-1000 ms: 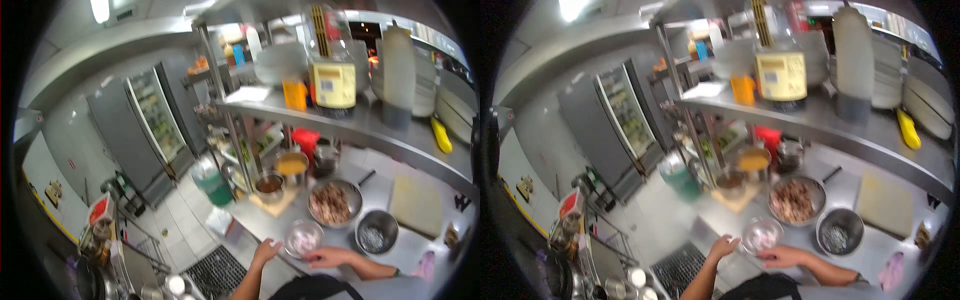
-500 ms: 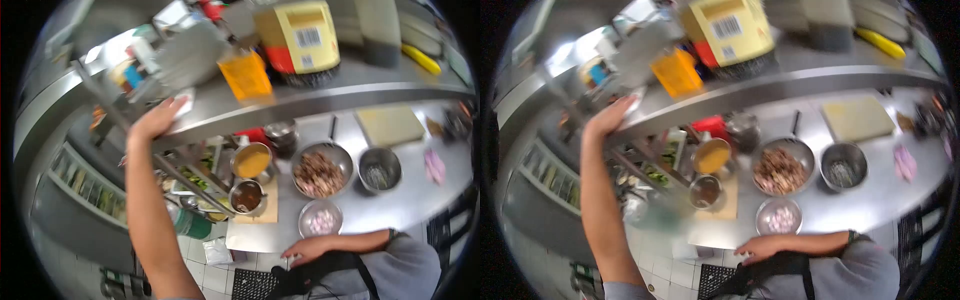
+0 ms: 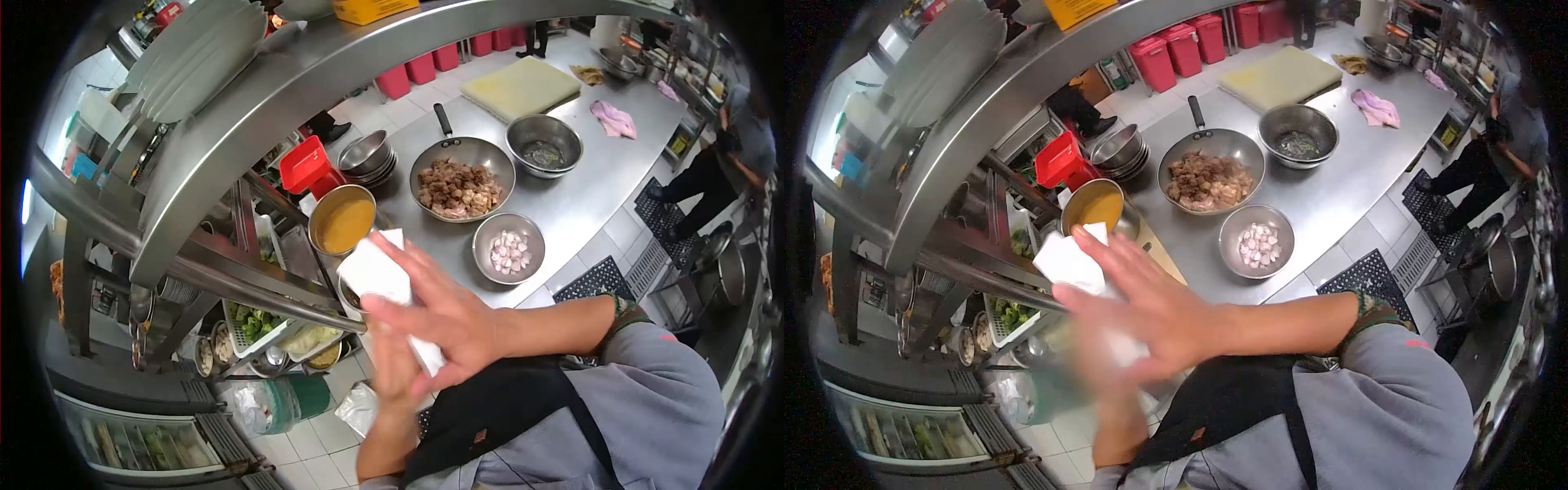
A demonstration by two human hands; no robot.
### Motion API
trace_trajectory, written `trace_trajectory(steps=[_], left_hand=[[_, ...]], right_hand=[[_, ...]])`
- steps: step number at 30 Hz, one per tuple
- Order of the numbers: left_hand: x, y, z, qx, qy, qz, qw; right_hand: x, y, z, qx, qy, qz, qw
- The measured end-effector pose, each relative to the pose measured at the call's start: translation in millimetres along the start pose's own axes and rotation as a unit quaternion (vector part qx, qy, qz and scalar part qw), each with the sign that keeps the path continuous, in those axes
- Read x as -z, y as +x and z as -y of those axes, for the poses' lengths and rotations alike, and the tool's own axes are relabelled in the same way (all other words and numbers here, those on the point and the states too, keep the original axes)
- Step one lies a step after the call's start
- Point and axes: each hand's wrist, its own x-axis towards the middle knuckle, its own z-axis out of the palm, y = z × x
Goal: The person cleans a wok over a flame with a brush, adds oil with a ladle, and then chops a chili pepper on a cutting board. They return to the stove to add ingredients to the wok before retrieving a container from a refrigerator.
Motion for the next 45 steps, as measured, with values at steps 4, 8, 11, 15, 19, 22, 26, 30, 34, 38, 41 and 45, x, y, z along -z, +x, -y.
trace_trajectory(steps=[4,8,11,15,19,22,26,30,34,38,41,45], left_hand=[[-21.7,1.4,3.1,0.104,-0.356,0.088,0.925],[-28.0,8.1,32.6,0.281,-0.450,0.041,0.847],[5.4,-18.8,49.5,0.277,-0.349,0.160,0.881],[74.8,-25.7,12.3,-0.024,0.002,-0.051,0.998],[64.1,18.3,31.0,-0.133,0.076,-0.148,0.977],[104.2,7.7,16.5,-0.187,0.301,-0.019,0.935],[145.2,-23.4,35.1,-0.136,0.252,0.133,0.949],[154.4,-39.6,41.8,-0.219,0.244,0.249,0.911],[166.8,-72.1,-11.2,-0.278,0.025,0.374,0.884],[180.2,-121.8,32.2,-0.181,-0.014,0.332,0.926],[214.6,-145.6,66.1,0.015,-0.008,0.266,0.964],[273.6,-192.6,112.6,0.072,0.194,0.213,0.955]], right_hand=[[-4.8,8.2,-10.7,0.016,-0.109,-0.005,0.994],[-15.4,-4.7,-43.8,-0.012,-0.089,-0.022,0.996],[-22.3,-18.6,-66.6,-0.115,0.007,-0.020,0.993],[-41.2,-1.1,-31.4,-0.288,0.207,0.047,0.934],[-137.9,12.0,34.8,-0.267,0.311,-0.073,0.909],[-162.4,31.4,72.8,-0.357,0.370,-0.163,0.842],[-187.3,40.8,102.3,-0.407,0.446,-0.263,0.752],[-210.2,-0.5,60.6,-0.434,0.246,-0.360,0.788],[-127.9,21.4,111.0,-0.316,-0.197,-0.382,0.846],[-79.9,72.4,157.0,-0.212,-0.167,-0.407,0.873],[-66.9,92.6,169.6,-0.191,-0.287,-0.355,0.869],[-36.4,108.2,160.5,-0.103,-0.192,-0.230,0.949]])
